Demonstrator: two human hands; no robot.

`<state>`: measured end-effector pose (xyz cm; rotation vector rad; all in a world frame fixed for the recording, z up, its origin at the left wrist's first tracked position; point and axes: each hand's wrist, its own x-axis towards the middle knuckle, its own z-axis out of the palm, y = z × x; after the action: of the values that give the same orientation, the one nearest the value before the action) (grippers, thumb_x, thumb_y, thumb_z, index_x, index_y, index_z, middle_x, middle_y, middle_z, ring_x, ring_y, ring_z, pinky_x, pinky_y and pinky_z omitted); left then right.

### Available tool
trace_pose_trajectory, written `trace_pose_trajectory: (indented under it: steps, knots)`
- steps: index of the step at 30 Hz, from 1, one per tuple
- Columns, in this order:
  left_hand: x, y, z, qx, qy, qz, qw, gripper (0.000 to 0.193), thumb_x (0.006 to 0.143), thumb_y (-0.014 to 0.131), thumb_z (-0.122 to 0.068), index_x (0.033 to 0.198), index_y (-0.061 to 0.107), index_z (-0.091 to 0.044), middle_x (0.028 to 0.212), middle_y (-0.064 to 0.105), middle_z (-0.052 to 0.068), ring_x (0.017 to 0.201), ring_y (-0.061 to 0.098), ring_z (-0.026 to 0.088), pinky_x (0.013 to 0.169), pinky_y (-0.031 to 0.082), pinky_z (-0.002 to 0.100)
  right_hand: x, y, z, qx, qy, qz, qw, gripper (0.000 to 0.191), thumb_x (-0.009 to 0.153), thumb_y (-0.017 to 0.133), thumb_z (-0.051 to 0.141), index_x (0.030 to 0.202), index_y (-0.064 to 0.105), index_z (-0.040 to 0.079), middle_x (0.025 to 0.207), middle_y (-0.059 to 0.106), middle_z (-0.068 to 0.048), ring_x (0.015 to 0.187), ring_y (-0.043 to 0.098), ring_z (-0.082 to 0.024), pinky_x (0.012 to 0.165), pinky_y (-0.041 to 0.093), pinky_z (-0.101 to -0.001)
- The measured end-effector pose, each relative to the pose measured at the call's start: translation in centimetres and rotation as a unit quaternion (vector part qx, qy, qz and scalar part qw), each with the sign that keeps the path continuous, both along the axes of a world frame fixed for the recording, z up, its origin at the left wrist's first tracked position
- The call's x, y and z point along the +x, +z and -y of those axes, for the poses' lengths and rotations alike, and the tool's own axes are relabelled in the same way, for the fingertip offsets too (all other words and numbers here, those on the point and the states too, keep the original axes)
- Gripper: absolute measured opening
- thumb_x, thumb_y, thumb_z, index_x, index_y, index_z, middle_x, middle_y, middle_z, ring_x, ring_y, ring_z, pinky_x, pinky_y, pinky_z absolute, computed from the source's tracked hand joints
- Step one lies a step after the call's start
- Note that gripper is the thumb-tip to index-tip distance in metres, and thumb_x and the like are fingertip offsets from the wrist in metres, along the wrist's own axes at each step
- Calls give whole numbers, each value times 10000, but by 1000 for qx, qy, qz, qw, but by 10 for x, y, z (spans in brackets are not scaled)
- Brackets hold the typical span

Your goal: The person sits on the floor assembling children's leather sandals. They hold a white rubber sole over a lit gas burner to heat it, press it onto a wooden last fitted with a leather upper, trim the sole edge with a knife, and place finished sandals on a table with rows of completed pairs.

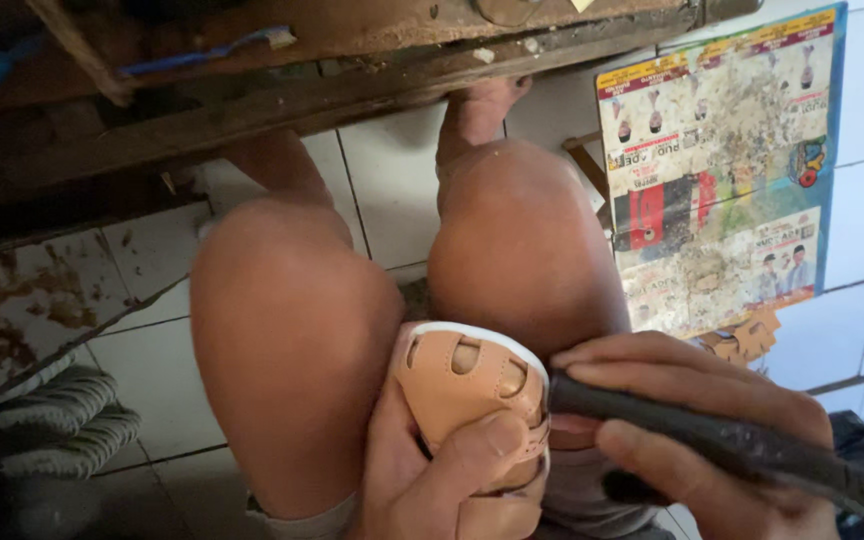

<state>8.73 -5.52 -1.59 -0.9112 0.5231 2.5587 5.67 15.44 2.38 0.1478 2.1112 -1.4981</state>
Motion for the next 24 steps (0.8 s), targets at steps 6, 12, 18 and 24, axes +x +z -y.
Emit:
trace_pose_trajectory:
  steps: [6,12,18,24]
  knots:
    - [1,-2,2,30,-1,6,1000,496,839,643,95,1278,443,-22,1055,614,190,829,618,159,689,519,289,-18,6,6,15,-3,35,999,315,800,752,59,1097,809,-29,1175,735,-192,1095,740,-321,929,606,-388]
    - [-7,5,10,44,-56,40,997,437,836,671,90,1202,471,-39,941,643,156,650,578,101,517,448,222,-48,8,-6,18,191,-8,981,316,826,781,129,1130,790,43,1176,741,-103,1053,750,-229,875,588,-330]
    - [-7,0,7,58,-56,75,994,400,858,626,57,1216,490,-57,957,638,158,693,616,143,541,486,262,-22,0,-18,-6,53,91,994,364,773,799,80,1126,813,-5,1206,714,-175,1025,713,-327,769,647,-400]
    - [-1,0,-1,80,-24,29,996,492,875,695,58,1298,475,-64,1015,642,151,729,610,117,573,489,243,-2,-3,-14,-61,49,-14,997,349,844,731,152,1128,786,-43,1195,720,-208,1127,705,-334,978,574,-410]
